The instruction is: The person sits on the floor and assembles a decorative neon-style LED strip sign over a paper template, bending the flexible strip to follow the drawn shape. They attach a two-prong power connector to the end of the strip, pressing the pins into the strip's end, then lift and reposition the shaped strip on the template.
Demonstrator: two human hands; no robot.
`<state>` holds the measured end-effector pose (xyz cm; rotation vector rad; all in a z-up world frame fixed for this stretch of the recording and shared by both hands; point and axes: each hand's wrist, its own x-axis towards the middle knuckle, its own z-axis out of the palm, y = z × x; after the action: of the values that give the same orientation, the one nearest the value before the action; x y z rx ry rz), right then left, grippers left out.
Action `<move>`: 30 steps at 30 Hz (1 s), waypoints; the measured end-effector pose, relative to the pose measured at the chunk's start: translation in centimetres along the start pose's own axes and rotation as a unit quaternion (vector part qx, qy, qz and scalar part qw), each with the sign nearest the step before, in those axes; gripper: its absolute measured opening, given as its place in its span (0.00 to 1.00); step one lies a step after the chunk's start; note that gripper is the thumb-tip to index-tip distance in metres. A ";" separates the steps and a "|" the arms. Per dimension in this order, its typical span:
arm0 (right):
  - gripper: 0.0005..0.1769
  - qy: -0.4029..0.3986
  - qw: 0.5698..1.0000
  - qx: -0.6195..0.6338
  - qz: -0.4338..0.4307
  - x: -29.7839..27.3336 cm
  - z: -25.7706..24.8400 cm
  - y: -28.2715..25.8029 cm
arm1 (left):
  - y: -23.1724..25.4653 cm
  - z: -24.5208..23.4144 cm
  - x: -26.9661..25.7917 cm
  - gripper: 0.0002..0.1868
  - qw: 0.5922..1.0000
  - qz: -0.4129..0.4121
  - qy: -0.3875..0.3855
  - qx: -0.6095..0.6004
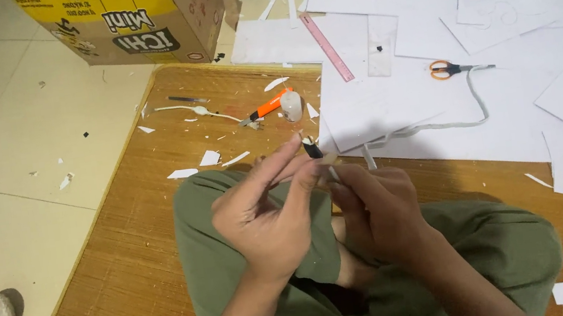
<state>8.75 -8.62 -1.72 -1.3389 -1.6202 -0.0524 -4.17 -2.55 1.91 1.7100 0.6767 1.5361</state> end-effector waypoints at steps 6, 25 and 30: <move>0.05 -0.011 0.999 -0.004 0.050 0.3 -0.4 -0.6 | -1.0 0.4 -0.1 0.16 1.000 0.002 0.020 0.003; 0.04 0.002 1.000 0.013 0.027 -0.2 -0.4 -0.3 | -2.0 1.0 -0.8 0.09 0.998 0.044 0.040 0.035; 0.04 0.013 1.000 0.023 0.017 -0.1 -0.6 -0.2 | -2.2 1.3 -0.8 0.09 0.997 0.048 0.037 0.047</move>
<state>9.00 -9.13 -1.42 -1.3250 -1.5683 -0.0127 -2.80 -2.08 -0.31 1.7855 0.7234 1.6636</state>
